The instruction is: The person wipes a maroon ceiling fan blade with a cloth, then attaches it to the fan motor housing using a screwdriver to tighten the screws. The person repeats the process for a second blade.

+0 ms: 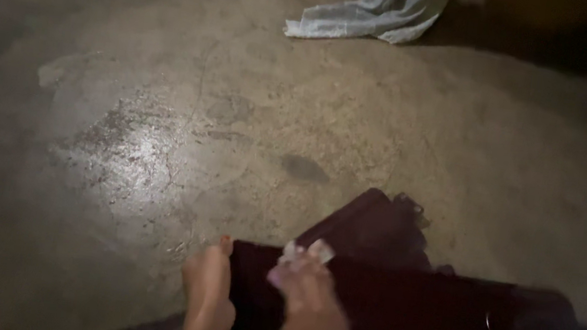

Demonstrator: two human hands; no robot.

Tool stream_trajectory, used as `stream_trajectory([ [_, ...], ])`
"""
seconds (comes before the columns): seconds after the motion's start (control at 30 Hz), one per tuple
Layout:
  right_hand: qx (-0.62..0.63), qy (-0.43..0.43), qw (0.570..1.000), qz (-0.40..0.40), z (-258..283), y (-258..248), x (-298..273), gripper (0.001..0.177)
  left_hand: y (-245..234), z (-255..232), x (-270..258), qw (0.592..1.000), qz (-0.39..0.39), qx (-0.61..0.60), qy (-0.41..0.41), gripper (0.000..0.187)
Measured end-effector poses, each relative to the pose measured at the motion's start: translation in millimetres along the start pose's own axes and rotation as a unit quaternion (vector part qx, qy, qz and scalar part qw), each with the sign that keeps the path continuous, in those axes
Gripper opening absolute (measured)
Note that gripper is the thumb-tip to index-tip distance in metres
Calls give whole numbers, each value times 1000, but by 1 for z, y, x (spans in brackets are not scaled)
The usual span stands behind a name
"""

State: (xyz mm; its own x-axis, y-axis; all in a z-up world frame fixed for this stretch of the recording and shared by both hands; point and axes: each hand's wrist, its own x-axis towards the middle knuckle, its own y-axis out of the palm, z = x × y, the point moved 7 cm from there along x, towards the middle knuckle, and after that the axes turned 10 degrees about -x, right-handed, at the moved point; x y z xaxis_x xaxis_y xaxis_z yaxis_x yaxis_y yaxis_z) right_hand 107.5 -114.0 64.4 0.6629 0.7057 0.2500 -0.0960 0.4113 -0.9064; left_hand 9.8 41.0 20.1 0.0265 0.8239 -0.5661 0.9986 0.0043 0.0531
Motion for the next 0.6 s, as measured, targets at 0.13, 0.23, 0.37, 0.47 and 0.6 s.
stream_trajectory([
  [0.13,-23,36,999,5,-106,-34,-10,59,0,-3,-2,999,-39,-7,-30,39],
  [0.23,-97,126,987,19,-193,-60,-17,61,2,-8,-11,998,-51,14,-43,31],
  [0.37,-222,269,934,72,-255,-93,-23,70,4,-17,-22,997,-58,11,-45,20],
  [0.47,-145,379,912,67,-244,-88,-30,68,2,-23,-26,997,-48,64,8,32],
  [0.6,118,504,855,14,-176,-39,-28,58,0,-17,-20,998,-44,48,-2,29],
])
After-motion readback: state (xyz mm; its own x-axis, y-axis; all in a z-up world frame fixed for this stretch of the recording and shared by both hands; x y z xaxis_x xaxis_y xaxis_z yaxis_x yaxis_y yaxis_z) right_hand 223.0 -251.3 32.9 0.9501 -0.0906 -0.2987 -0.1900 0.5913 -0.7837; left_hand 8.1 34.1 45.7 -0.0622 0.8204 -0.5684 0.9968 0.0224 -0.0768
